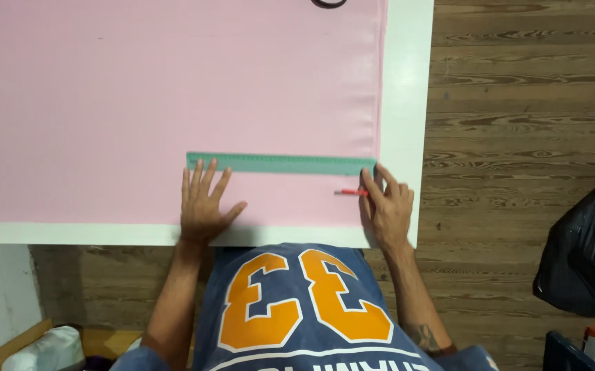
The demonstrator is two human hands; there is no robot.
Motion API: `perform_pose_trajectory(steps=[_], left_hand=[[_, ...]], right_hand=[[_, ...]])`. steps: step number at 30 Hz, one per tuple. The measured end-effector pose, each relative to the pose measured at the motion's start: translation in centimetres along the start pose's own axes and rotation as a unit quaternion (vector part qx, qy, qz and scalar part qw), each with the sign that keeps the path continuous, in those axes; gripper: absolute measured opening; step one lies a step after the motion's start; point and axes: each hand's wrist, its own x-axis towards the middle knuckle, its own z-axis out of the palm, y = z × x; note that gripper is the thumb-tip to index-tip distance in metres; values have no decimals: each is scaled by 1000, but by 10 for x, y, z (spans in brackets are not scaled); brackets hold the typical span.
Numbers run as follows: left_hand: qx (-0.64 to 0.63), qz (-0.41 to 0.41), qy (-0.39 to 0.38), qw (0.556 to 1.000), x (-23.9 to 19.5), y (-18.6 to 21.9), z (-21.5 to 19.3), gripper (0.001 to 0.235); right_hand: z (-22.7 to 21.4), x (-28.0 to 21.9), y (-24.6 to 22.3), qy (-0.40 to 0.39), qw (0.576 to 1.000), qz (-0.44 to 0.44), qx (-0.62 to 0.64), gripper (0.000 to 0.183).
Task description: Measuring and cutting a roll of pink material on a workshop table using a ruler, pencil, and scissors.
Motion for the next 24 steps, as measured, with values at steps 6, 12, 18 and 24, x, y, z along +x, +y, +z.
perform_pose_trajectory(steps=[6,12,18,24], left_hand=[[2,-6,25,1000,-71,31,-11,68],[4,3,66,998,-88,36,-6,58],[-1,10,76,997,-96,38,-6,54],[-5,3,61,998,-106,42,-9,51]], right_hand=[[-12,-88,-11,10,999,33,4,37],[-19,-83,-18,103,994,-13,-15,31],[-10,-91,-12,121,992,-22,-29,30],[-12,-92,-11,127,991,-30,-6,29]])
